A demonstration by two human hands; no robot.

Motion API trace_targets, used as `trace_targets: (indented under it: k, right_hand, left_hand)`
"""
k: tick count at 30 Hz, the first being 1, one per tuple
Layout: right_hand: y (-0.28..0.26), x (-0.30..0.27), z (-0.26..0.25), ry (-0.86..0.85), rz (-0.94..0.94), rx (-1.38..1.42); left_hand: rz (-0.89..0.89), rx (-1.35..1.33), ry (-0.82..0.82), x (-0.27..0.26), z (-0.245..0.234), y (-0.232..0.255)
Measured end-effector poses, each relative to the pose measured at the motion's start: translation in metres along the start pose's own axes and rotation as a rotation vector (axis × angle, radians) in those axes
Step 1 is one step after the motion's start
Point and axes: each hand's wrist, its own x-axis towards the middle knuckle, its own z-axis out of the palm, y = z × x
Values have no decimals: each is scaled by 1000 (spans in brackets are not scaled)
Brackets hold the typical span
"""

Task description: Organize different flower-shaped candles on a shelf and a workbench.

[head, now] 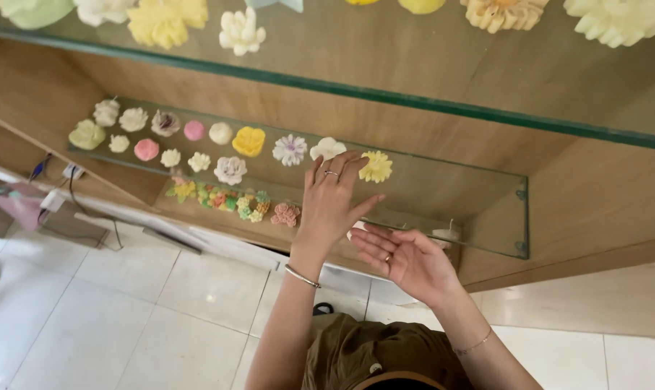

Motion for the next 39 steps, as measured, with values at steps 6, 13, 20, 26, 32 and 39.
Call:
trace_targets:
  k: [6,13,20,26,32,39]
  right_hand:
    - [8,6,16,42,-83,191]
    - [22,9,36,185,-191,203]
    - [46,8,36,241,-322,233]
    - [74,-2,54,371,-443,234]
    - [99,-11,60,475,-605,285]
    - [138,-36,38,440,-1010,446]
  left_hand:
    - [71,-49,-310,41,2,-24]
    - [94,-59,-499,55,19,-45]
    - [197,-91,-423,52,30,-53]
    - [256,-107,-431,48,22,-43]
    - [360,-319,-416,42,-5,-23]
    - [518,-719,-640,-2,-17,18]
